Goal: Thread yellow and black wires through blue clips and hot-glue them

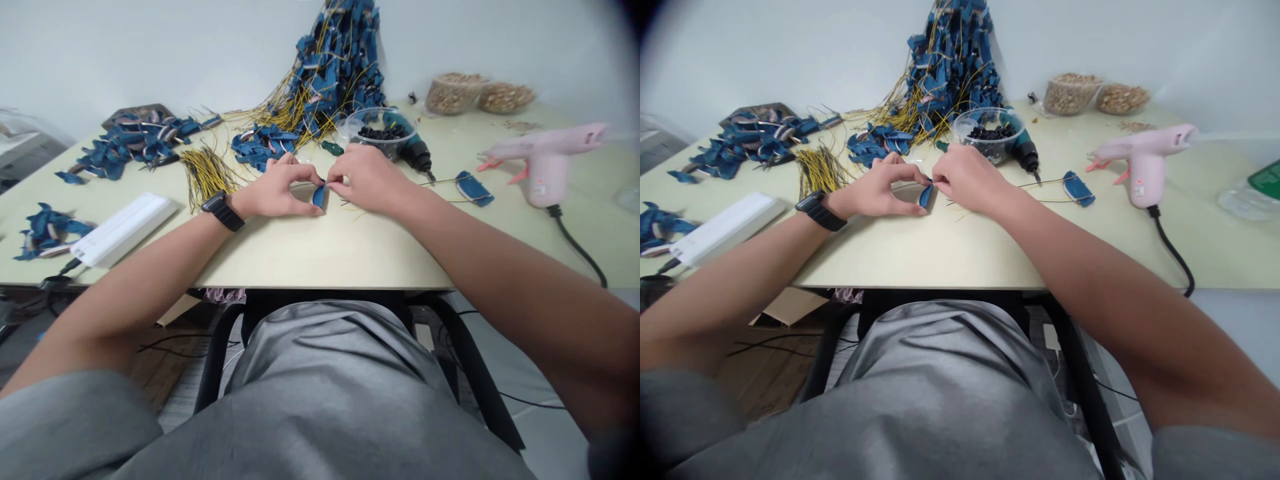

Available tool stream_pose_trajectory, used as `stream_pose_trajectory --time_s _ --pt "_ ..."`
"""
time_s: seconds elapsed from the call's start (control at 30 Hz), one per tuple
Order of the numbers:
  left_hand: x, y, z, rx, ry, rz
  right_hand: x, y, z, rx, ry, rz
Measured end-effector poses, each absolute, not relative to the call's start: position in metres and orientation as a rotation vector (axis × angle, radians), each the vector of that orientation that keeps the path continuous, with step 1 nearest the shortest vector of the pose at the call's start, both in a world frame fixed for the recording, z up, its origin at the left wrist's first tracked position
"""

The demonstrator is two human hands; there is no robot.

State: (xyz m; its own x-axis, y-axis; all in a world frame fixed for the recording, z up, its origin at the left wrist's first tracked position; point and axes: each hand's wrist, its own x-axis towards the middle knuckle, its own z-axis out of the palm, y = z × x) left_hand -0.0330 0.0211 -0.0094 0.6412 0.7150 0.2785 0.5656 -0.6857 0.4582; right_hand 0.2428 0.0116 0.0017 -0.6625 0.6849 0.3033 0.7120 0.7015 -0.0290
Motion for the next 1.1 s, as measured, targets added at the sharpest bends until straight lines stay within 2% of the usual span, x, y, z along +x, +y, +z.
stream_pose_trajectory --time_s 0.2,1.1 --pt "-0.034 0.021 -0.009 2.535 1.03 0.636 0.245 0.016 0.0 -1.122 -2.559 -0.024" --pt "-0.04 0.032 -0.01 2.515 0.989 0.562 0.233 0.009 -0.001 -1.127 -2.602 -0.115"
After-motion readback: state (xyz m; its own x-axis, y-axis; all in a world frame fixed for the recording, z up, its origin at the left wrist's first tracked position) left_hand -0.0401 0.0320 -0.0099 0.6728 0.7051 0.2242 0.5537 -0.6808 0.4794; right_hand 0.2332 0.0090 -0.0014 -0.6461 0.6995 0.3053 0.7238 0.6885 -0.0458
